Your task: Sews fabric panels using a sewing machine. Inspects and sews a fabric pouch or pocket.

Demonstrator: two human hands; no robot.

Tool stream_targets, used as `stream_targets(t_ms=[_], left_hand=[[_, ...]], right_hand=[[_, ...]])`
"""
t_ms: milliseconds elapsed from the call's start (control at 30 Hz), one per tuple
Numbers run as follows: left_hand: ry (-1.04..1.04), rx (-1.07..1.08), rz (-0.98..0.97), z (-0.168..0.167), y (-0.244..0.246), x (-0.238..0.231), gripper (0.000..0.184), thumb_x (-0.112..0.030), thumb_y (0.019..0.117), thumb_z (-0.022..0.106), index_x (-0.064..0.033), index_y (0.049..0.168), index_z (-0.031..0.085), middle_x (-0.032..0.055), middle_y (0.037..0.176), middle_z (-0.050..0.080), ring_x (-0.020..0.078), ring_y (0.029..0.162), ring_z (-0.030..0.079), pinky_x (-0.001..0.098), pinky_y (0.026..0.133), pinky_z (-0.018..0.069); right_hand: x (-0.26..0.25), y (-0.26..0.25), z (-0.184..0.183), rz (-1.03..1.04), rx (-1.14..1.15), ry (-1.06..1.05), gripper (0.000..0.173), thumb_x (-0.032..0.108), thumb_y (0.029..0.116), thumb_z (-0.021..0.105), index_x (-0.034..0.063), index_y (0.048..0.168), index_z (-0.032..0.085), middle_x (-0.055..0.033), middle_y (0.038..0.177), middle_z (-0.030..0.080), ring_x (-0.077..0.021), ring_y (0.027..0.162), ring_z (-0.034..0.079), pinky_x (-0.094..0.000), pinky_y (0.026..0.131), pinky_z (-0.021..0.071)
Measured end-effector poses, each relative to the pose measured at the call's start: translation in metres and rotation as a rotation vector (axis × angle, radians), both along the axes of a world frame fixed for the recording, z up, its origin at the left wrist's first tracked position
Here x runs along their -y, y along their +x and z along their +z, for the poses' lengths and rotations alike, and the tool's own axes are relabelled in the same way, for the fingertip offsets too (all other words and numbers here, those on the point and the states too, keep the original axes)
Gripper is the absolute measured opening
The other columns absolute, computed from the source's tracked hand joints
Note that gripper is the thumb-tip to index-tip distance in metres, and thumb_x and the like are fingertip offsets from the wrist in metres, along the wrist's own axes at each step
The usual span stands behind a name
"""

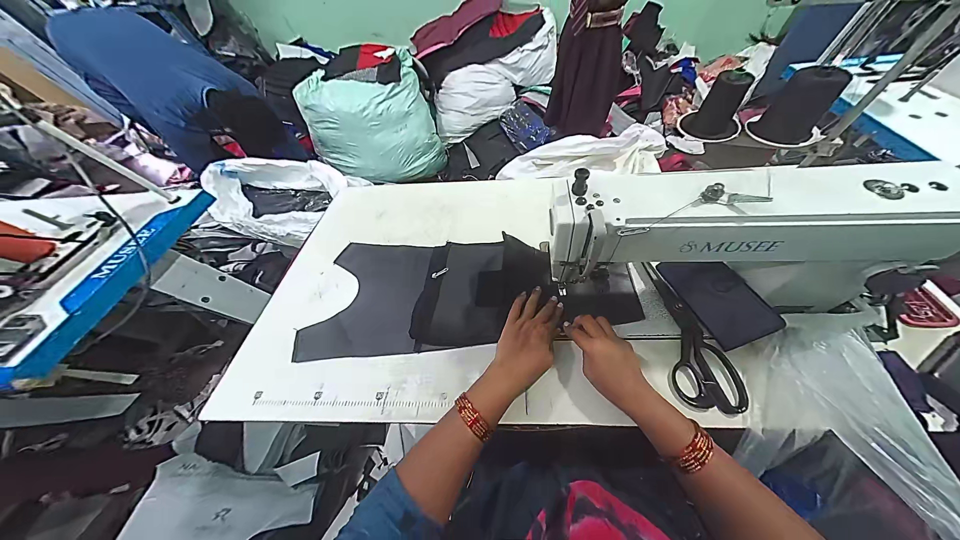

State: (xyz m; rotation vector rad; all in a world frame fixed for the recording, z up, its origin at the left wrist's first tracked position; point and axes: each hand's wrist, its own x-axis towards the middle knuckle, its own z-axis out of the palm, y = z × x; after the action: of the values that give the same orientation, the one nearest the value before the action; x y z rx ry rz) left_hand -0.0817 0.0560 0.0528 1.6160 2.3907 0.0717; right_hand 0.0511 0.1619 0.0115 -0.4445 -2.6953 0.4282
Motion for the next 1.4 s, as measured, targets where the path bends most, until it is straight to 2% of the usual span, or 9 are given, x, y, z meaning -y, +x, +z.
stream_targets(t_ms=[167, 467, 700, 900, 1100, 1233, 1333, 1400], left_hand=[[0.010, 0.049, 0.024, -0.002, -0.002, -0.004, 0.049, -0.020, 0.1079, 0.037, -0.0160, 0.156, 0.046, 0.0010, 0.166, 0.036, 0.0287, 0.159, 0.016, 0.0543, 0.127, 0.0048], [0.070, 0.043, 0.025, -0.007, -0.004, -0.004, 0.048, -0.017, 0.1070, 0.038, -0.0154, 0.154, 0.050, -0.0007, 0.164, 0.041, 0.0266, 0.159, 0.019, 0.0526, 0.127, 0.0061], [0.108, 0.020, 0.007, -0.011, -0.016, -0.014, 0.045, -0.021, 0.1086, 0.038, -0.0144, 0.150, 0.055, 0.0009, 0.161, 0.046, 0.0264, 0.158, 0.022, 0.0527, 0.127, 0.0085], [0.113, -0.011, -0.015, -0.010, -0.028, -0.022, 0.042, -0.022, 0.1081, 0.039, -0.0137, 0.143, 0.062, 0.0010, 0.158, 0.049, 0.0266, 0.157, 0.024, 0.0529, 0.127, 0.0100], [0.267, -0.039, -0.032, -0.025, -0.037, -0.022, 0.042, -0.029, 0.1088, 0.039, -0.0150, 0.135, 0.069, 0.0016, 0.150, 0.058, 0.0279, 0.153, 0.035, 0.0526, 0.126, 0.0152], [0.242, -0.062, -0.005, -0.021, -0.039, -0.030, 0.040, -0.028, 0.1085, 0.041, -0.0152, 0.132, 0.071, 0.0020, 0.146, 0.061, 0.0283, 0.152, 0.036, 0.0517, 0.126, 0.0149], [0.298, -0.095, -0.012, -0.024, -0.045, -0.034, 0.036, -0.027, 0.1069, 0.046, -0.0156, 0.126, 0.074, 0.0034, 0.138, 0.067, 0.0291, 0.147, 0.043, 0.0521, 0.125, 0.0187], [0.293, -0.096, -0.017, -0.024, -0.050, -0.037, 0.036, -0.028, 0.1066, 0.047, -0.0159, 0.126, 0.074, 0.0040, 0.138, 0.067, 0.0288, 0.147, 0.043, 0.0517, 0.126, 0.0170]], right_hand=[[0.002, -0.002, -0.001, -0.039, -0.010, -0.006, 0.036, -0.010, 0.0894, 0.055, 0.0078, 0.113, 0.077, -0.0142, 0.117, 0.071, -0.0371, 0.102, 0.069, -0.0474, 0.068, 0.0597], [0.004, -0.005, 0.000, -0.061, 0.006, 0.025, 0.037, -0.012, 0.0877, 0.056, 0.0065, 0.112, 0.077, -0.0143, 0.118, 0.071, -0.0372, 0.101, 0.070, -0.0464, 0.066, 0.0596], [-0.010, -0.017, 0.019, -0.029, 0.237, -0.082, 0.047, -0.011, 0.0905, 0.051, 0.0085, 0.128, 0.070, -0.0138, 0.133, 0.064, -0.0394, 0.120, 0.061, -0.0504, 0.079, 0.0571], [-0.014, -0.027, 0.030, -0.044, 0.419, -0.119, 0.058, -0.012, 0.0912, 0.049, 0.0131, 0.141, 0.061, -0.0104, 0.148, 0.055, -0.0381, 0.132, 0.053, -0.0507, 0.085, 0.0555], [-0.013, -0.029, 0.035, -0.065, 0.488, -0.137, 0.062, -0.014, 0.0902, 0.049, 0.0156, 0.144, 0.059, -0.0089, 0.152, 0.051, -0.0385, 0.134, 0.050, -0.0517, 0.085, 0.0549], [-0.013, -0.035, 0.040, -0.097, 0.533, -0.145, 0.066, -0.013, 0.0919, 0.048, 0.0179, 0.150, 0.053, -0.0070, 0.156, 0.047, -0.0374, 0.136, 0.049, -0.0509, 0.087, 0.0551], [-0.013, -0.040, 0.042, -0.115, 0.555, -0.147, 0.066, -0.013, 0.0925, 0.048, 0.0177, 0.151, 0.052, -0.0070, 0.157, 0.046, -0.0386, 0.135, 0.050, -0.0522, 0.085, 0.0555], [-0.012, -0.040, 0.039, -0.122, 0.562, -0.128, 0.068, -0.014, 0.0915, 0.049, 0.0178, 0.152, 0.051, -0.0063, 0.158, 0.045, -0.0387, 0.133, 0.051, -0.0515, 0.084, 0.0559]])
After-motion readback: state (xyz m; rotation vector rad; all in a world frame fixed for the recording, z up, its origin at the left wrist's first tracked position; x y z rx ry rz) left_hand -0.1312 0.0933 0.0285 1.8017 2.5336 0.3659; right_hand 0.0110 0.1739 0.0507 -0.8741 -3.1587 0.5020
